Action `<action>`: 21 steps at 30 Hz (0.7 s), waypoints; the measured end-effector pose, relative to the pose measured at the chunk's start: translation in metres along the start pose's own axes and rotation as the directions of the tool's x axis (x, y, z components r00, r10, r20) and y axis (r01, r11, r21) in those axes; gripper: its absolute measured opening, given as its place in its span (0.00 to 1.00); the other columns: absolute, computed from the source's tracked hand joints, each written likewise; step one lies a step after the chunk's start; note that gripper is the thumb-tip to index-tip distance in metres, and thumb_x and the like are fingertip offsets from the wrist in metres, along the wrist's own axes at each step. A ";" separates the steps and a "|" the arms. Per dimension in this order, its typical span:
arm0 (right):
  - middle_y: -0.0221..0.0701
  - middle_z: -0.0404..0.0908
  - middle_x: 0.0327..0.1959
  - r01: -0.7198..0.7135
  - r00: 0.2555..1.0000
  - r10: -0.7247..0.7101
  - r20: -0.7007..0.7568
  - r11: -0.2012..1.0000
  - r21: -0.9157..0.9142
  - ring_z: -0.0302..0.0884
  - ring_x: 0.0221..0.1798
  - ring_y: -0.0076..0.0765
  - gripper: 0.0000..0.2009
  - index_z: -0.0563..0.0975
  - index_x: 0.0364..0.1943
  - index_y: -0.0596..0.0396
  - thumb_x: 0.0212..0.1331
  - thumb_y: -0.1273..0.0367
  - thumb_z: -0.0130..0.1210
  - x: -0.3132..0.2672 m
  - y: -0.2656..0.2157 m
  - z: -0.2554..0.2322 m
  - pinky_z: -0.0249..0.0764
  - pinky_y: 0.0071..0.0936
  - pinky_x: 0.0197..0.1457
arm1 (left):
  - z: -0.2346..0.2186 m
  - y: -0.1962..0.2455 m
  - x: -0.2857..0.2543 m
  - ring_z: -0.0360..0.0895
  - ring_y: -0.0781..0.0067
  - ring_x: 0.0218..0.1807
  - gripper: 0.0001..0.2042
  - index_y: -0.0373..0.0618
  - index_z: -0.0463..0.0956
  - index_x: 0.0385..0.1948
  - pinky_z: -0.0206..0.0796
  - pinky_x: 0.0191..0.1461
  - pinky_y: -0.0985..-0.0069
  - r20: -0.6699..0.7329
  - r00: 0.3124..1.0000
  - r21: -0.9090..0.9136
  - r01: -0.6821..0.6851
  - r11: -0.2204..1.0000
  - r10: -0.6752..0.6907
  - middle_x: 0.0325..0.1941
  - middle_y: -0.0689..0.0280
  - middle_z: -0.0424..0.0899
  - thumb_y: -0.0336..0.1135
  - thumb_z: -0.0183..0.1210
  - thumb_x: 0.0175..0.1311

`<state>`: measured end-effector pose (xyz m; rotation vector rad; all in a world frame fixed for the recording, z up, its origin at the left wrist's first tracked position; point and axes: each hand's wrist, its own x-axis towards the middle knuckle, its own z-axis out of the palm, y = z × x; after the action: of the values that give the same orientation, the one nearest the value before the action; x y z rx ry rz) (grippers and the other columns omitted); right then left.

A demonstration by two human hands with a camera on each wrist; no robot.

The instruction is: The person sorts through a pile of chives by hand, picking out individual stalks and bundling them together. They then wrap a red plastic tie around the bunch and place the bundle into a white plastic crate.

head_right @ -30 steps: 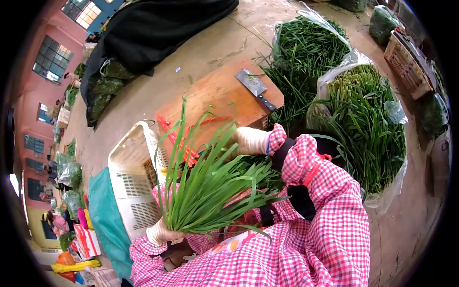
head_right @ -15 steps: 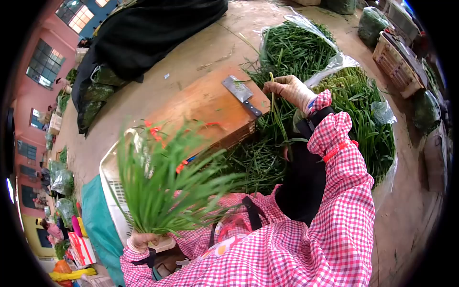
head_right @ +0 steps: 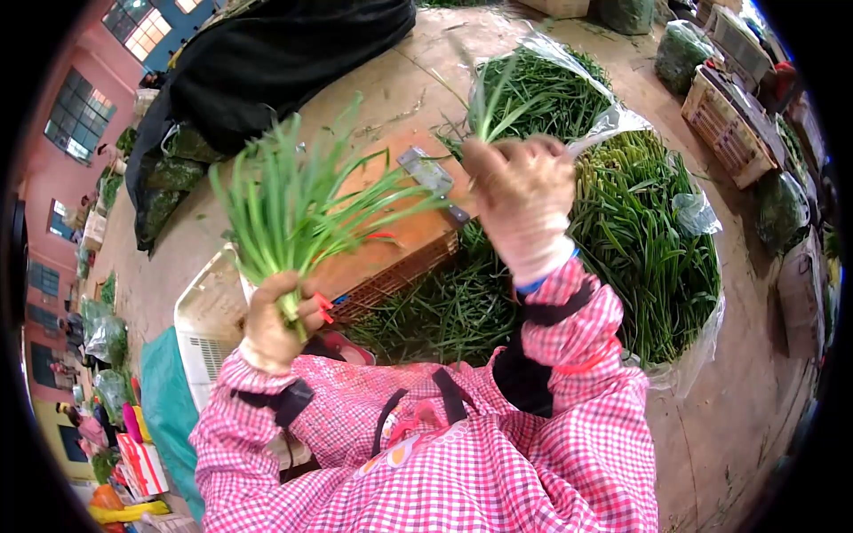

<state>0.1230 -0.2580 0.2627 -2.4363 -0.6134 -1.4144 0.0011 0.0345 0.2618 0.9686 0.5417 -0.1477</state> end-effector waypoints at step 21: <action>0.33 0.75 0.48 -0.189 0.911 -0.054 0.409 0.826 0.531 0.72 0.55 0.43 0.23 0.75 0.50 0.52 0.43 0.69 0.56 -0.125 -0.120 0.006 0.65 0.46 0.63 | 0.009 -0.086 0.035 0.80 0.63 0.37 0.10 0.39 0.76 0.40 0.75 0.39 0.63 0.007 0.941 -0.081 0.339 0.937 -0.339 0.35 0.60 0.82 0.35 0.56 0.63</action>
<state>0.0151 -0.1787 0.1526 -2.2193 -0.8738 -0.5553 0.0041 -0.0170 0.1843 0.7900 0.7139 -0.4288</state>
